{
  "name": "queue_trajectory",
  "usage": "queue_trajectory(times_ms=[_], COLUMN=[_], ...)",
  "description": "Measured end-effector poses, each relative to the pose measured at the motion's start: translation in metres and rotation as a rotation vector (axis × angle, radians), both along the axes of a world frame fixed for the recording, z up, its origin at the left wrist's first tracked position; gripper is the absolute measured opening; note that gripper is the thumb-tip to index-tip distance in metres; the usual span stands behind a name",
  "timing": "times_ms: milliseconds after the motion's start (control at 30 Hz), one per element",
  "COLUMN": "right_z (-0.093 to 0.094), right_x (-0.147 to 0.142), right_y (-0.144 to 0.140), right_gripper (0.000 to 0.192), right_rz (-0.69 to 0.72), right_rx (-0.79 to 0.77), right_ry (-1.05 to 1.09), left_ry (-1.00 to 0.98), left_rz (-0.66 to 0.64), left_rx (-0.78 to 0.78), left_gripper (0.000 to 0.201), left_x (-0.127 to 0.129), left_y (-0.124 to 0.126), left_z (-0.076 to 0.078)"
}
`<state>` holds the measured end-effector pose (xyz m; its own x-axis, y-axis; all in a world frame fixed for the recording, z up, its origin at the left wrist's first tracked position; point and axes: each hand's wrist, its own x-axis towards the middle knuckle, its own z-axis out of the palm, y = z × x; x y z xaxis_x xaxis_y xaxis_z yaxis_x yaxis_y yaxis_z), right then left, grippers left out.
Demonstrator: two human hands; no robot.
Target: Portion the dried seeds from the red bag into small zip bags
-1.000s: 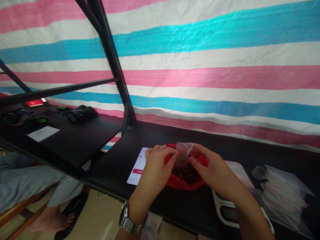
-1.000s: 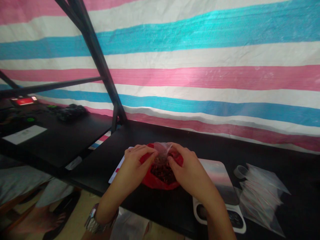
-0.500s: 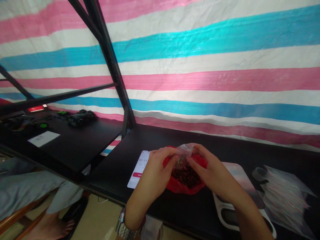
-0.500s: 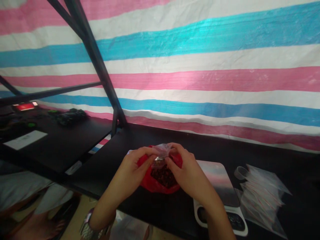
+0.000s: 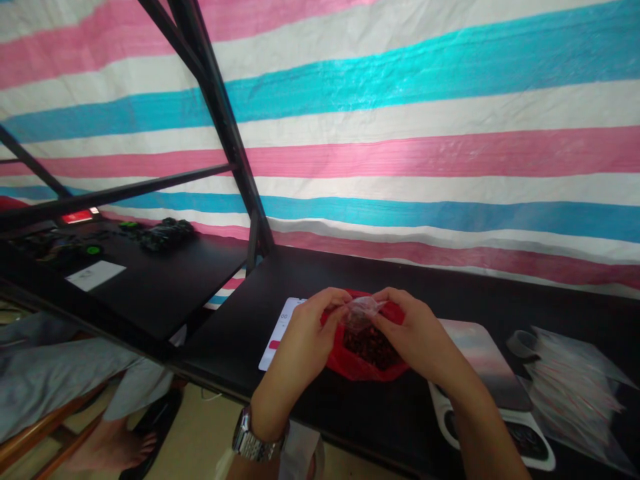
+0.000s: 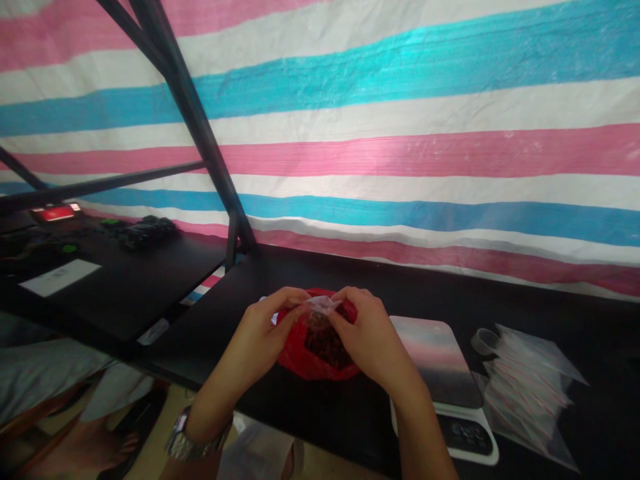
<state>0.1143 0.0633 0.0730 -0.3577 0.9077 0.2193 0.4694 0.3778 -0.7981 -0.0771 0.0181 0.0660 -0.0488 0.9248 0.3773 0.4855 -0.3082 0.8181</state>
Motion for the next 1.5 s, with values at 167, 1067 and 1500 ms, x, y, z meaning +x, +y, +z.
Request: queue_trajectory(times_ms=[167, 1067, 1500], right_z=[0.001, -0.005, -0.003], right_x=[-0.005, -0.004, -0.004], right_y=[0.001, 0.005, -0.002], right_gripper=[0.005, 0.028, 0.031], right_rz=[-0.037, 0.002, -0.184], right_rx=[-0.017, -0.069, 0.096], right_ry=[0.002, 0.161, 0.217], left_ry=[0.011, 0.038, 0.039], left_rz=[-0.03, -0.04, -0.027], left_rx=[-0.034, -0.061, -0.039], left_gripper=[0.023, 0.032, 0.033], left_x=[-0.001, -0.005, -0.002], left_y=[0.0, 0.0, -0.002], left_z=[0.003, -0.006, -0.001])
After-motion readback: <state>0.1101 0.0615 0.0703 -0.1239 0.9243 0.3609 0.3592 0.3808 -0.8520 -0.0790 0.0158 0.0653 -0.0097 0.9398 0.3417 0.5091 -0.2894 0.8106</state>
